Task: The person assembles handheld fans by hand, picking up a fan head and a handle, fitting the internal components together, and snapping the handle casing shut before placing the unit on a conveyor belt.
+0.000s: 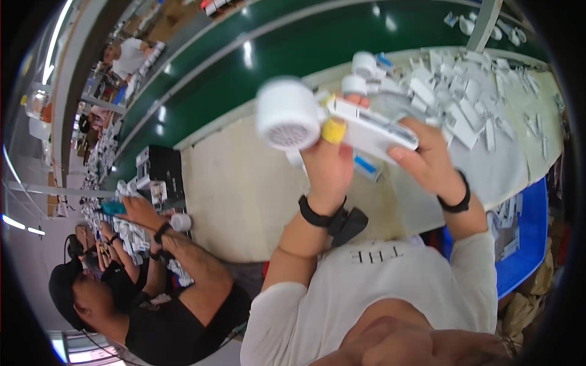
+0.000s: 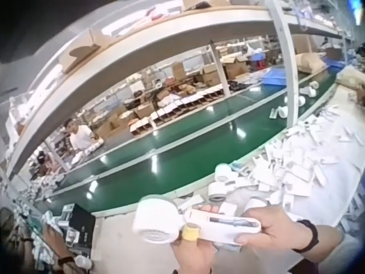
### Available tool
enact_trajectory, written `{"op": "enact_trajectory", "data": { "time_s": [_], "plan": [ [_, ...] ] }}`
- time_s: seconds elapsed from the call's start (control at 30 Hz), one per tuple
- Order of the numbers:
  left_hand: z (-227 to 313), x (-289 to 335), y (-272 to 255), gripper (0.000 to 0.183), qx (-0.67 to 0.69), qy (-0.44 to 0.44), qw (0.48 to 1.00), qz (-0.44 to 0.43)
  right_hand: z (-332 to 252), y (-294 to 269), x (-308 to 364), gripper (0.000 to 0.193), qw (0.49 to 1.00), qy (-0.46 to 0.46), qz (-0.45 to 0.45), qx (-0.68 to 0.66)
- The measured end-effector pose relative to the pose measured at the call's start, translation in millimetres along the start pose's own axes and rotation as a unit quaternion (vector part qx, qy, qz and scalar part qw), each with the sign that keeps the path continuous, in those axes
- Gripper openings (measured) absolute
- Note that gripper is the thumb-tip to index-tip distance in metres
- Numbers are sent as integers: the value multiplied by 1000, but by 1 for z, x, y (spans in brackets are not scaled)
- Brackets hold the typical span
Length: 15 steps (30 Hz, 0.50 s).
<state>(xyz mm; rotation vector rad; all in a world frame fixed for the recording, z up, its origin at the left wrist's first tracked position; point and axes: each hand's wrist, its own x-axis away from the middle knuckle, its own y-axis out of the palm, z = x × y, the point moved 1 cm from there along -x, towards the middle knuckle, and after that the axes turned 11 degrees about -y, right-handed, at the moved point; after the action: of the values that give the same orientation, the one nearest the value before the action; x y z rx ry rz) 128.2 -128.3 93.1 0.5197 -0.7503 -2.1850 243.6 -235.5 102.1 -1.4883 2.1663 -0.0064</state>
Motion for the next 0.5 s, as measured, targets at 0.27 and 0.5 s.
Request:
{"op": "enact_trajectory", "data": {
  "time_s": [0.27,0.5],
  "plan": [
    [27,-3,-27,35,-54,-24,998,-23,21,27,-10,32,965,-201,-24,164],
    [100,20,-216,32,-718,21,639,276,74,13,-20,28,899,-220,-132,356]
  ]
}}
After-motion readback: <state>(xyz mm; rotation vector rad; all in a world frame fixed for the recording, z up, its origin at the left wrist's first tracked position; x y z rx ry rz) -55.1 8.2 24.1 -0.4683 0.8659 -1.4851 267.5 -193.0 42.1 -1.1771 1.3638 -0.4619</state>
